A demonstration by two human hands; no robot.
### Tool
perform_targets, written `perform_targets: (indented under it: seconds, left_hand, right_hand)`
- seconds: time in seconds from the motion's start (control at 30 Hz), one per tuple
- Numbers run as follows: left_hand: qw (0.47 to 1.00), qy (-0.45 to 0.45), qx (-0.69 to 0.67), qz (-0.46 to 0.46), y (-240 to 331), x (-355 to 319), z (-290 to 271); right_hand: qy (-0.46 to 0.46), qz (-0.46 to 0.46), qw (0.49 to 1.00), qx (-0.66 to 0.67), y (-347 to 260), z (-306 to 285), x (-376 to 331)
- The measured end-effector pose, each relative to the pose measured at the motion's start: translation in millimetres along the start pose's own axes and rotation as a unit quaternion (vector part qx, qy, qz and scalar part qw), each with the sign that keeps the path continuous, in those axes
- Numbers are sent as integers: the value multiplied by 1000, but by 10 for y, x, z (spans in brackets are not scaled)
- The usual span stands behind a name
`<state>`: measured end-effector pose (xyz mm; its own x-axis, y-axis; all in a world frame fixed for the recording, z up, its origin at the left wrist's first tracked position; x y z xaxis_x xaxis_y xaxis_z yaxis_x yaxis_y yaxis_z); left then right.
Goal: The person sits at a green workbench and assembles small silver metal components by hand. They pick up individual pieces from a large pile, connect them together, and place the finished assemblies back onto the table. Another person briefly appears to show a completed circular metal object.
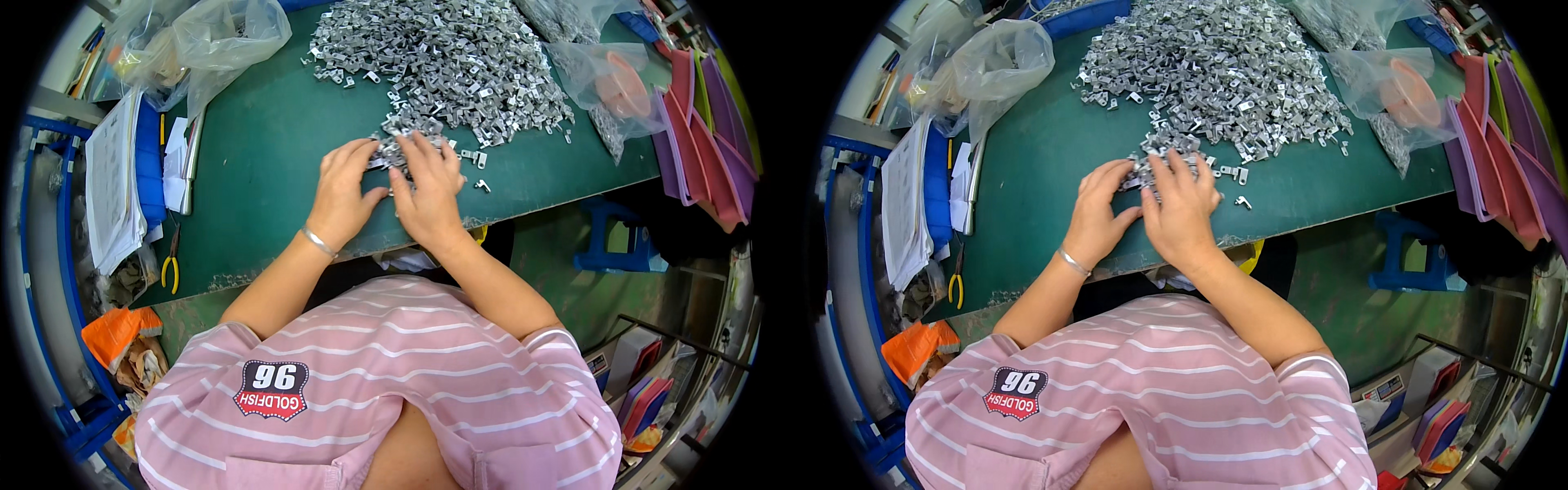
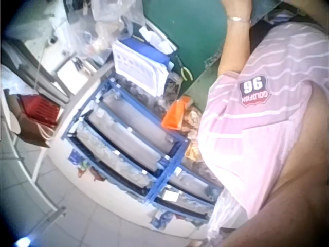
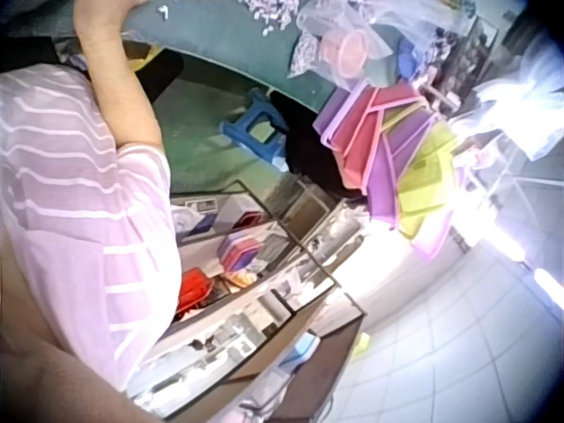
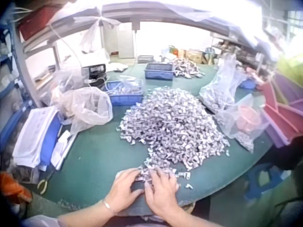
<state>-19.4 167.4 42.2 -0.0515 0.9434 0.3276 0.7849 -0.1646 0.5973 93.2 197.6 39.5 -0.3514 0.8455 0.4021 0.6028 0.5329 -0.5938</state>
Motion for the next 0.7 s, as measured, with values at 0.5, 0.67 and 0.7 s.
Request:
perform_targets:
  seconds: [0.5, 0.67, 0.7]
  left_hand:
    - [995, -43, -85, -4, 201, -177, -38]
    - [997, -42, -67, 17, 244, -213, 108]
    - [998, -28, -61, 9, 215, -202, 91]
  right_hand:
    - [-72, 84, 993, -29, 746, -782, 2]
    - [-17, -17, 998, -51, 548, -757, -220]
    - [-12, -6, 1000, -8, 527, -739, -240]
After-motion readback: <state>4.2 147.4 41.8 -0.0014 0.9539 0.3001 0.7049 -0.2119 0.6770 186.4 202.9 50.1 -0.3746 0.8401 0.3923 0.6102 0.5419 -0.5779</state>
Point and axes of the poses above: each hand's wrist, its own x-axis towards the middle knuckle, its own z-axis out of the palm, y = z × x, the point moved 10 cm from there along x, towards the middle knuckle, and after that the axes turned 1 degree about z, right-handed, at the moved point
